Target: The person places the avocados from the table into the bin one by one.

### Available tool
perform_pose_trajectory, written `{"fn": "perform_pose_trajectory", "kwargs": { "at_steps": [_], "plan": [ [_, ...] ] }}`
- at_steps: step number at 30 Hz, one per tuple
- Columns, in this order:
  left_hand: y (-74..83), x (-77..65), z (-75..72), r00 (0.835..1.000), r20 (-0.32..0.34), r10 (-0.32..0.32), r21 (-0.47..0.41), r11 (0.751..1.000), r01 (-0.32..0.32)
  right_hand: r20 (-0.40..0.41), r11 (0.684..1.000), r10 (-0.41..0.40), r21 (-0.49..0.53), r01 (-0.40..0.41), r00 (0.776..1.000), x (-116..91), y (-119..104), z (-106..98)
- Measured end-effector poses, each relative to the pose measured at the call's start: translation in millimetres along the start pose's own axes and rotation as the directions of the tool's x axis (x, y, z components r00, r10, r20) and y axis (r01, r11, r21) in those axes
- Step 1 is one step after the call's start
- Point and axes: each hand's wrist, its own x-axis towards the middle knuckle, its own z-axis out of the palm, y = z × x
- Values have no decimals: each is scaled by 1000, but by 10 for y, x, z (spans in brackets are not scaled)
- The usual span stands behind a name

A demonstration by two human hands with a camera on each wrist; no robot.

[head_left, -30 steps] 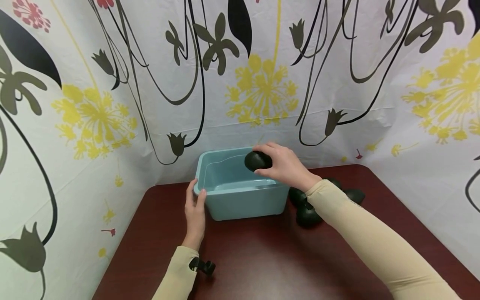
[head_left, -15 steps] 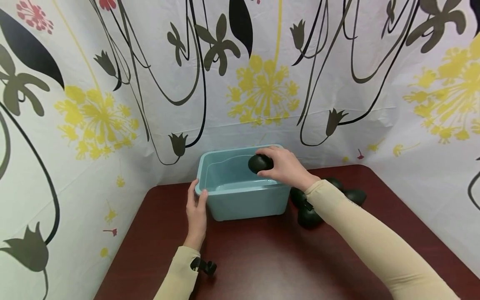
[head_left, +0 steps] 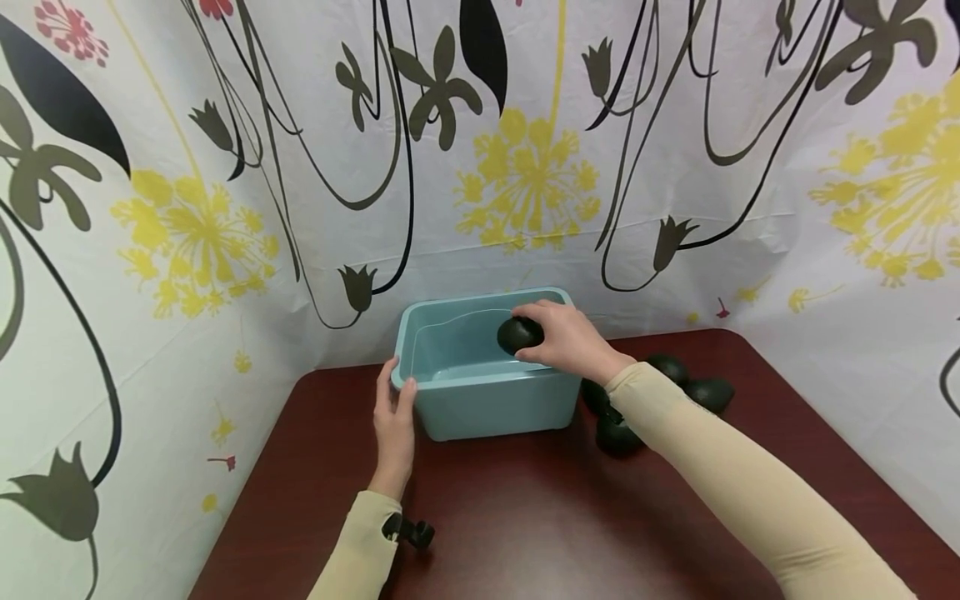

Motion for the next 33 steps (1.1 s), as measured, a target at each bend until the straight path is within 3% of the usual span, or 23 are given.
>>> {"fn": "perform_pose_trajectory", "kwargs": {
  "at_steps": [19, 28, 33],
  "plan": [
    [28, 3, -4, 999, 14, -31, -5, 1000, 31, 25, 1000, 6, 3, -6, 1000, 26, 3, 75],
    [325, -70, -24, 998, 44, -37, -10, 999, 37, 36, 1000, 11, 5, -12, 999, 28, -33, 69],
    [375, -84, -19, 998, 45, -42, -15, 999, 43, 39, 1000, 11, 1, -11, 999, 35, -27, 79]
  ]
}}
